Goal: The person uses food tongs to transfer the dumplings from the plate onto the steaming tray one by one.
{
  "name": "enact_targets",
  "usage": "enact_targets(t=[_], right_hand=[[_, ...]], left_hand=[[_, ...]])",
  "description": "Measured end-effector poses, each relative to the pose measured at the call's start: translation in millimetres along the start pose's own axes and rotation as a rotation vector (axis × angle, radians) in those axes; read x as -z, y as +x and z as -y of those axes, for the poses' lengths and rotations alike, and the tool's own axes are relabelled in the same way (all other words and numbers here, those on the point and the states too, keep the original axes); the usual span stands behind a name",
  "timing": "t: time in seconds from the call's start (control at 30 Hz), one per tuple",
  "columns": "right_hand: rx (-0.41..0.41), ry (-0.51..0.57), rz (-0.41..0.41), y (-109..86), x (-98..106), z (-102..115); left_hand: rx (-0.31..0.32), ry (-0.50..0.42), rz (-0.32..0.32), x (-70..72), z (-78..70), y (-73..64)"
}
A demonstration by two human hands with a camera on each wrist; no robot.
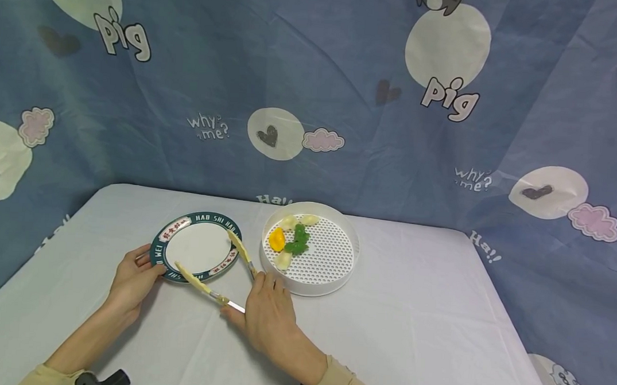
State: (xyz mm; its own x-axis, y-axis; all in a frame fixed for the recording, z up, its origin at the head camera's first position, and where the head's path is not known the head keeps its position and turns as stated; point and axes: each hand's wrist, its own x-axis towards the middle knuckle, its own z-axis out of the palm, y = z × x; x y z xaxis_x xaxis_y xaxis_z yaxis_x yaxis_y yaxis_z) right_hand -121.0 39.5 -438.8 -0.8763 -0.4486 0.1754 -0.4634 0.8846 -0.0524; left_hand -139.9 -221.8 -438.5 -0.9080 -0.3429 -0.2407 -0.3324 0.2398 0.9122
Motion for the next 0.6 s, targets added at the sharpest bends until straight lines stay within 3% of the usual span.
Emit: enact_targets(t=[0.23, 0.37, 0.43, 0.5, 0.6], right_hand=[[-0.016, 0.092, 0.068, -3.3, 10, -11], [0.032, 0.128, 0.025, -9.0, 26, -21], [0.104, 0.116, -0.063, -11.5, 33, -30], [0.207, 0.096, -0.205, -12.8, 36, -41], [0.328, 0.057, -0.46, -13.8, 37, -62]], left_hand=[[0.012, -0.015, 0.013, -2.6, 1.3, -1.6], [0.011, 0.001, 0.0, -2.9, 0.7, -1.1], [-0.012, 0.028, -0.023, -3.5, -0.2, -2.6], [-0.074, 0.084, -0.07, -5.3, -2.1, -6.5], [-0.25, 0.194, -0.18, -9.6, -8.2, -15.0]])
